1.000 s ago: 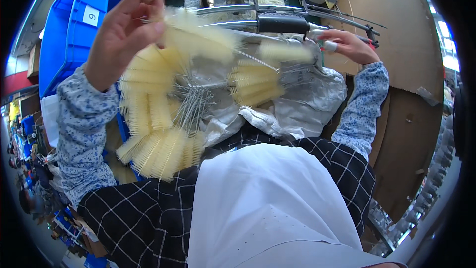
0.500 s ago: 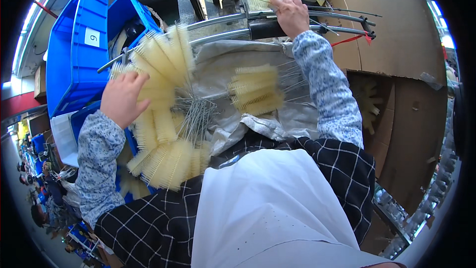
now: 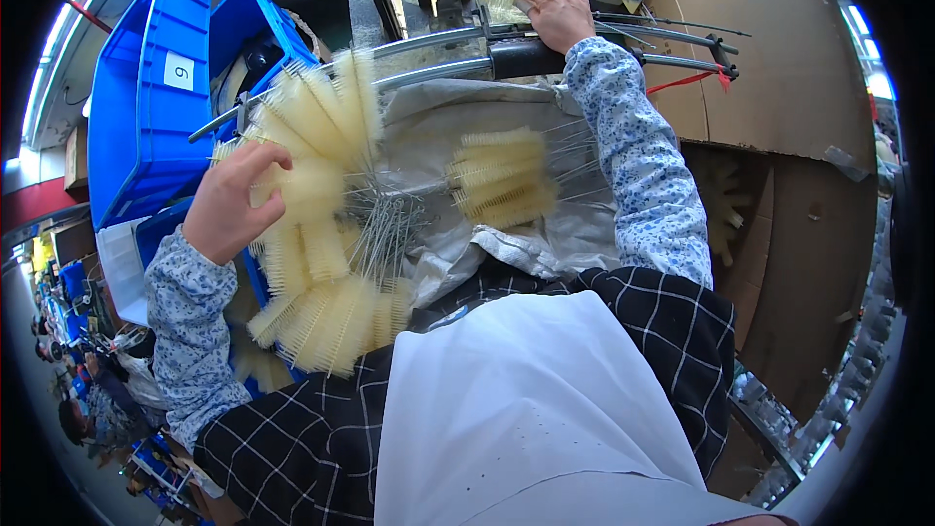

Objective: The person retrieves a bundle of yellow bristle brushes from a blue bin and places them on a white sack. They then pick up individual brushes and insert their metal wire handles into a metal jig or holder, securing them in place one by one.

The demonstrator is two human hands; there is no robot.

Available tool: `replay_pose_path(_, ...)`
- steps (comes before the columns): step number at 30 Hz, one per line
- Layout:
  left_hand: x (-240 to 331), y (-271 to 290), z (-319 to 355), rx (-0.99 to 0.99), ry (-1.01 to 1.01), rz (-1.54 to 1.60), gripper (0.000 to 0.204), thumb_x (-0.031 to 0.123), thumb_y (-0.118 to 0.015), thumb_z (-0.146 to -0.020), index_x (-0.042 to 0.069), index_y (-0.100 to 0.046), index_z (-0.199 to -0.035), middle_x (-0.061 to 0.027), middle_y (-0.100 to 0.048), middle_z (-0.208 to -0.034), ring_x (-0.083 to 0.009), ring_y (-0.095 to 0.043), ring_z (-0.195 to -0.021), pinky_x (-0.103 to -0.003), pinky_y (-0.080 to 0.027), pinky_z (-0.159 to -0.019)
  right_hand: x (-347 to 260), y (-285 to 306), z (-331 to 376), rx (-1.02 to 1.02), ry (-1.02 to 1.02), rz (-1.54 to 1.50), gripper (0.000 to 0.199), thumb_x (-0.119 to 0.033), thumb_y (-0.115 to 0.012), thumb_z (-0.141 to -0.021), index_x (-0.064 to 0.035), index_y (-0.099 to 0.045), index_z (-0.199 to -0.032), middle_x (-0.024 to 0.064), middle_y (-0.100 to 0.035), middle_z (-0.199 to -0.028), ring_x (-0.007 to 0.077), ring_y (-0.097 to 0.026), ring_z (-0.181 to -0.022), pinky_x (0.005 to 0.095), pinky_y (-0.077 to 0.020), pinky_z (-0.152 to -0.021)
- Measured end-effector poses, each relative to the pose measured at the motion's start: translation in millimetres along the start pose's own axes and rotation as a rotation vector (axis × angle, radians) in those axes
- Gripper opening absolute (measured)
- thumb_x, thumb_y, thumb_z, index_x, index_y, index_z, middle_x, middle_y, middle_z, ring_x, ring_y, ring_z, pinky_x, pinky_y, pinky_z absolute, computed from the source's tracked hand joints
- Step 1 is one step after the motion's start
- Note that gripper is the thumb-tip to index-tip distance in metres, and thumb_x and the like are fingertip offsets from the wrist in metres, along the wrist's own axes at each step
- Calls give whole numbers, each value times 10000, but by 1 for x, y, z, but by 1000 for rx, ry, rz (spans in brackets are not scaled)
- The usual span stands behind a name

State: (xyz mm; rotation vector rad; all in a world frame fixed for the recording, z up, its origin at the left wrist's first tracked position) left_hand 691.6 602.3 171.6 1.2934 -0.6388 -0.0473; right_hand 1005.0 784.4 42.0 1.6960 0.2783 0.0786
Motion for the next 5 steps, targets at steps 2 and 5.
replay_pose_path(2,3,8,-2,34,-9,52,247,19,-529,-644,37,-510,-890,-127,-523,-873,-278,-539,-807,-321,-424,-751,4,-3,-2,13,14,32,289,-258,-411,-869,-299,-546,-1122,20,-557,-1033,187,-447,-980,378,-312,-859)
replay_pose_path(5,7,24,-6,17,16,104,271,18,-535,-633,34,-514,-903,-142,-525,-920,-252,-535,-909,-329,-411,-797,6,-5,-10,45,60,93,291,-264,-401,-878,-305,-540,-1131,20,-548,-1057,184,-430,-1007,394,-301,-866)
Point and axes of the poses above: each hand's wrist, its own z-axis away from the middle knuckle, its own y-axis out of the back of the hand, x = y × z, the point moved 7 cm from there along -z, towards the middle knuckle
